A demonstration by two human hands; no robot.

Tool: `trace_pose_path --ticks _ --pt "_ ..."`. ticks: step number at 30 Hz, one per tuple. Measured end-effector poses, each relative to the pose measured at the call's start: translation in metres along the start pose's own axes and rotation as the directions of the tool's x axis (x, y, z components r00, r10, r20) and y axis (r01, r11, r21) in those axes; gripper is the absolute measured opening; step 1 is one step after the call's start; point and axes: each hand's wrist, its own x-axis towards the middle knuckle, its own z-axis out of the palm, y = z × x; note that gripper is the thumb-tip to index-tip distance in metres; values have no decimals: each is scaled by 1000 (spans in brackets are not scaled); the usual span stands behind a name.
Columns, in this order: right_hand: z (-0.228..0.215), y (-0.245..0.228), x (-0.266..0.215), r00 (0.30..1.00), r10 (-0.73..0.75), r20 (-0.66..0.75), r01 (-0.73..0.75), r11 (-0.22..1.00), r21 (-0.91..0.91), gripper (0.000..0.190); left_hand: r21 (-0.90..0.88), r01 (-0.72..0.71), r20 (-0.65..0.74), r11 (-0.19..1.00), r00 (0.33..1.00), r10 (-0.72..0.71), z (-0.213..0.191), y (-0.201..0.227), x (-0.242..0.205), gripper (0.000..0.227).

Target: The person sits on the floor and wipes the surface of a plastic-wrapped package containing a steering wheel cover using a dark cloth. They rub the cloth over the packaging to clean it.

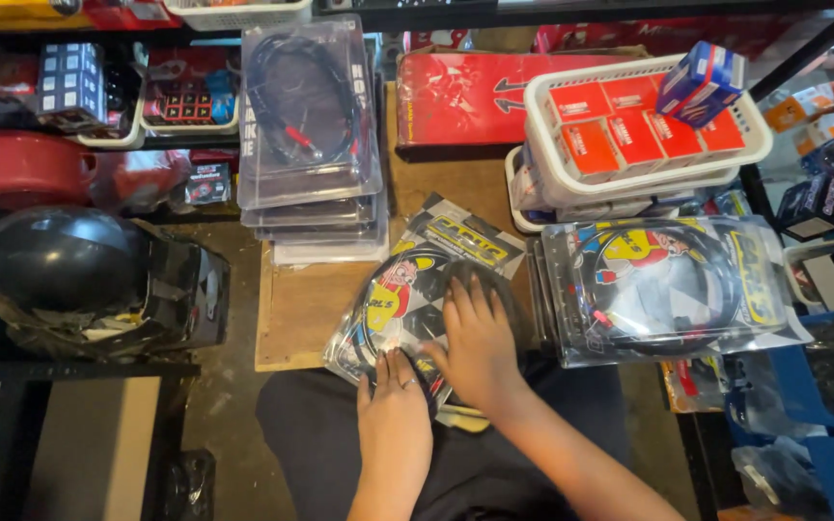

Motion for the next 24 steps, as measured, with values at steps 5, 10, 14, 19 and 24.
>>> trace_pose_path --ticks 5,10,14,19,24 --pt "-7 -9 -12 999 -20 47 21 1000 -11 71 -6 13 27 1000 1000 -13 15 -1 -2 56" --pt "-9 5 0 1000 -20 -10 20 1000 0 71 -7 17 19 1000 1000 -16 14 0 5 55" --pt "-4 4 1 1000 -9 -12 9 1000 -28 73 -243 48 -32 969 998 -58 -34 -1 19 57" --pt "0 3 0 1000 1 -22 -2 999 -50 73 -201 25 13 979 1000 -23 1 -15 40 70" --pt "-16 -15 -21 1000 -2 -16 2 1000 9 65 -128 20 117 992 993 -5 12 -13 39 83"
